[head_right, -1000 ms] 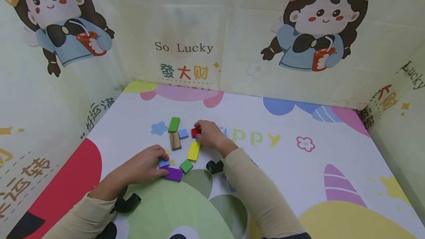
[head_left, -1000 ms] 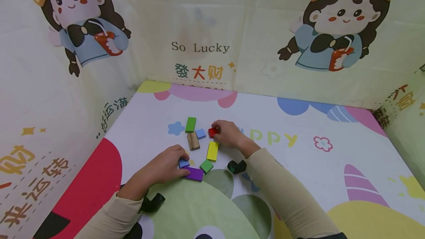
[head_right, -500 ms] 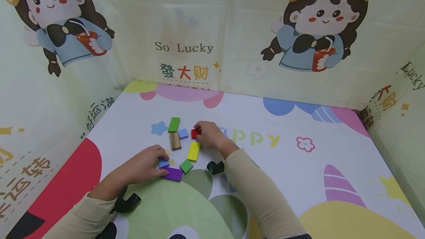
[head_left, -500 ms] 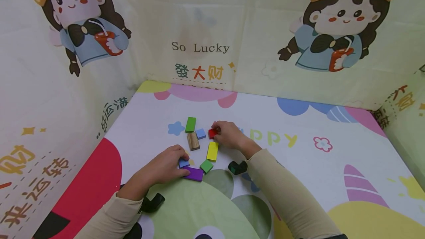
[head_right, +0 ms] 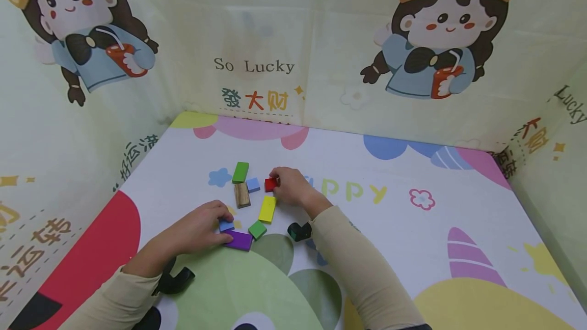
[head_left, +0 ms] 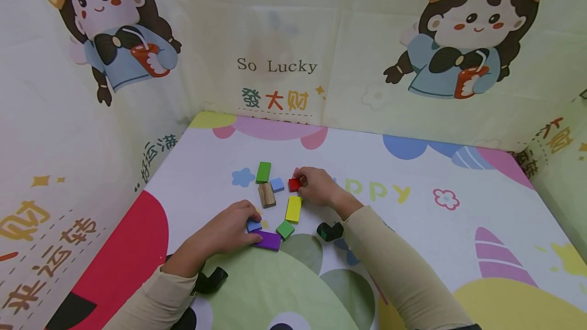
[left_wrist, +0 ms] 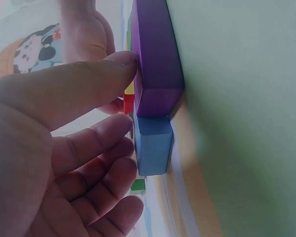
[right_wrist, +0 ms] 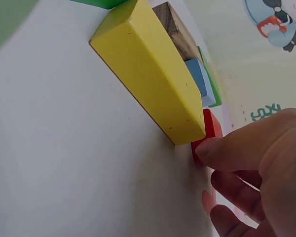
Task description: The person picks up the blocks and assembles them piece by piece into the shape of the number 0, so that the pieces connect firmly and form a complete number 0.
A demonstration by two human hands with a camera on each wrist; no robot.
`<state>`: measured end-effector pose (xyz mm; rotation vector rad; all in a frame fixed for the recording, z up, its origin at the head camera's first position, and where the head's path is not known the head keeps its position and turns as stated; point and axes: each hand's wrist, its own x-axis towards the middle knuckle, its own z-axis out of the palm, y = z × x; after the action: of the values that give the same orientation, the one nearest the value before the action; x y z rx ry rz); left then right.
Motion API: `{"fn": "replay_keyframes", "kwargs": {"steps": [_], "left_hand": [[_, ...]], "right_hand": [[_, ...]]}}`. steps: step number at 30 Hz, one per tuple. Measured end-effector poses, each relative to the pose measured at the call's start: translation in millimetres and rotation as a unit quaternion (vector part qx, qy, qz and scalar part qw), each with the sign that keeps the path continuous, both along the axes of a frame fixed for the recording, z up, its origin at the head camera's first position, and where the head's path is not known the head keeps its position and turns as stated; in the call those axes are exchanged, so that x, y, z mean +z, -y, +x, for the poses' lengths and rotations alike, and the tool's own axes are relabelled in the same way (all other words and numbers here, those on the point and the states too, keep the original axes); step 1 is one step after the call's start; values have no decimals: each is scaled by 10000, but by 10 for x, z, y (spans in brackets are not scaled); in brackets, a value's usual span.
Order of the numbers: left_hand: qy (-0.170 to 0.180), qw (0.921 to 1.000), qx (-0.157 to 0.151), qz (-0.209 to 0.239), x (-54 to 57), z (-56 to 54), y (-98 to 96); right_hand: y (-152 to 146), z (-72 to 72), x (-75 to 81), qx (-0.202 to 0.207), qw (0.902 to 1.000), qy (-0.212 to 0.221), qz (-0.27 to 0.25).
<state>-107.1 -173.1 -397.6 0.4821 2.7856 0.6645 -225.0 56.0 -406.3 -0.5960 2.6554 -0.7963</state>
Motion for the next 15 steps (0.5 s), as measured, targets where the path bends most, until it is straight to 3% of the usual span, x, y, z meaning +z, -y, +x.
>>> {"fn": "replay_keyframes", "kwargs": {"steps": [15], "left_hand": [[-21,10000,1,1,4,3,-3]], "right_hand": [[-20,11,-8,85,9999,19,-102]]}}
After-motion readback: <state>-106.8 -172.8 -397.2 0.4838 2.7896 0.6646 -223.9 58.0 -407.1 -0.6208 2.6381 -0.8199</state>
